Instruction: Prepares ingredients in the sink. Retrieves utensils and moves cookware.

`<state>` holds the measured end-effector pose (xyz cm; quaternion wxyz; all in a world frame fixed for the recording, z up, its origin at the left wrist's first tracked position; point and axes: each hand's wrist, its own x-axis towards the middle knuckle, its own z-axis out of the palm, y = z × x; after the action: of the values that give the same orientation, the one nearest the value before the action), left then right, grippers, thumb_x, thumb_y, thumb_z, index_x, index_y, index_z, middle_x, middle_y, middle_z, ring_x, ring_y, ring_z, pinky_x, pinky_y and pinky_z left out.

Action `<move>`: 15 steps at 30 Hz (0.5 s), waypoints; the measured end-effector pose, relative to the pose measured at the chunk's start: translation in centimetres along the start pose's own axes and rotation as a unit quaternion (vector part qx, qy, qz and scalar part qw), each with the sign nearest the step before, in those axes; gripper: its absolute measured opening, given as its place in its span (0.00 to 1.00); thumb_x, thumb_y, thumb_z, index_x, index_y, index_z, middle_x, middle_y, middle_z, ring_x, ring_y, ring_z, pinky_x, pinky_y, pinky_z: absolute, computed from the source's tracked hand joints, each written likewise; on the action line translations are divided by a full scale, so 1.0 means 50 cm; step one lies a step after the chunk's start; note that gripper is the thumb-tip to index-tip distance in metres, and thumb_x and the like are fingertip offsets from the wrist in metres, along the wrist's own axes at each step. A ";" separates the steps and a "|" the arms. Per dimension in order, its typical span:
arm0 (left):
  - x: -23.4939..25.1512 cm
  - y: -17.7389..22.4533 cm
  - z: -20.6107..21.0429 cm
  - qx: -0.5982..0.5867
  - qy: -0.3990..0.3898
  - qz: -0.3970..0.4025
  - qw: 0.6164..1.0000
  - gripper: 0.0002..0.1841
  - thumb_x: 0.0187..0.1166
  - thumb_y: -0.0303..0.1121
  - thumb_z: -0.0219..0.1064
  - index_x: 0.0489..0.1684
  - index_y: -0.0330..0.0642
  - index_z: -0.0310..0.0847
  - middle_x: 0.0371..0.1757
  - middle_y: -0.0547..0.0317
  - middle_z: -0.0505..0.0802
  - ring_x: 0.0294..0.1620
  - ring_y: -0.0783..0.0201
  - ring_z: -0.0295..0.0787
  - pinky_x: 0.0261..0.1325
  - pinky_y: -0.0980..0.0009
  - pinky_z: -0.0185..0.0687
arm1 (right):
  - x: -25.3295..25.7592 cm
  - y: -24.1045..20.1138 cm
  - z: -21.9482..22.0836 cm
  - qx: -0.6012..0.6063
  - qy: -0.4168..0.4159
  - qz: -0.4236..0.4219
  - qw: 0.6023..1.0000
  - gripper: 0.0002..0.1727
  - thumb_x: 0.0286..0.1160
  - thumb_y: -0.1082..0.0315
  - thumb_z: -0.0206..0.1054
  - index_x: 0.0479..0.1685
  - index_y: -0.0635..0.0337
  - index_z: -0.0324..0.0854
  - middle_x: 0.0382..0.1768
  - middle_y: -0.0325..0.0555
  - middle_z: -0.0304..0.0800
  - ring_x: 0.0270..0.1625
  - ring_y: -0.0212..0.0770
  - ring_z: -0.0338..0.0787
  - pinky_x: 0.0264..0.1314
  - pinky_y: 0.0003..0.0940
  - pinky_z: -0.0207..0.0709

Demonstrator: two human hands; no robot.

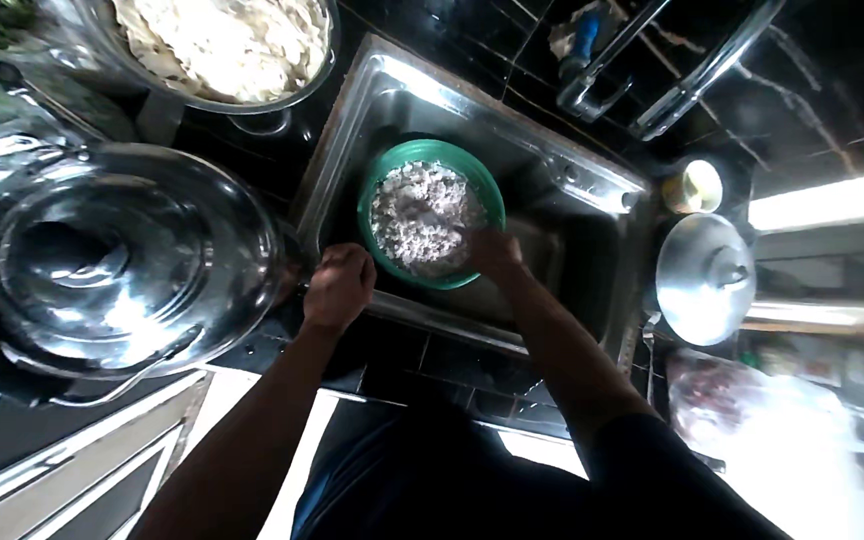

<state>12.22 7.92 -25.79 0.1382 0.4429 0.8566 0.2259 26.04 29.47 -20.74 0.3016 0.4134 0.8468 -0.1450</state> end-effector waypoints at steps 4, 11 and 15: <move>-0.001 -0.002 0.002 0.000 0.011 0.012 1.000 0.12 0.86 0.32 0.61 0.48 0.33 0.89 0.63 0.42 0.91 0.70 0.41 0.85 0.69 0.43 0.82 | 0.045 0.026 -0.019 0.083 0.089 0.094 0.988 0.24 0.86 0.66 0.58 0.80 0.42 0.78 0.63 0.62 0.89 0.62 0.67 0.89 0.56 0.69 0.80; 0.000 0.002 0.000 -0.002 0.015 0.013 1.000 0.11 0.85 0.32 0.62 0.47 0.33 0.89 0.62 0.43 0.91 0.70 0.41 0.86 0.68 0.44 0.83 | 0.048 0.023 0.031 0.071 -0.001 0.052 0.996 0.22 0.81 0.66 0.64 0.74 0.57 0.80 0.67 0.63 0.86 0.66 0.67 0.87 0.58 0.70 0.80; 0.000 0.000 0.002 0.004 0.015 0.015 1.000 0.12 0.86 0.33 0.61 0.49 0.34 0.89 0.63 0.43 0.91 0.70 0.41 0.86 0.68 0.44 0.83 | 0.053 0.024 -0.029 0.180 0.079 0.064 0.978 0.24 0.84 0.64 0.62 0.79 0.46 0.79 0.65 0.60 0.89 0.64 0.65 0.89 0.61 0.69 0.80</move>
<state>12.30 7.95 -25.88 0.1200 0.4532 0.8526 0.2309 25.17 32.53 -21.28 0.1632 0.5245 0.7998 -0.2419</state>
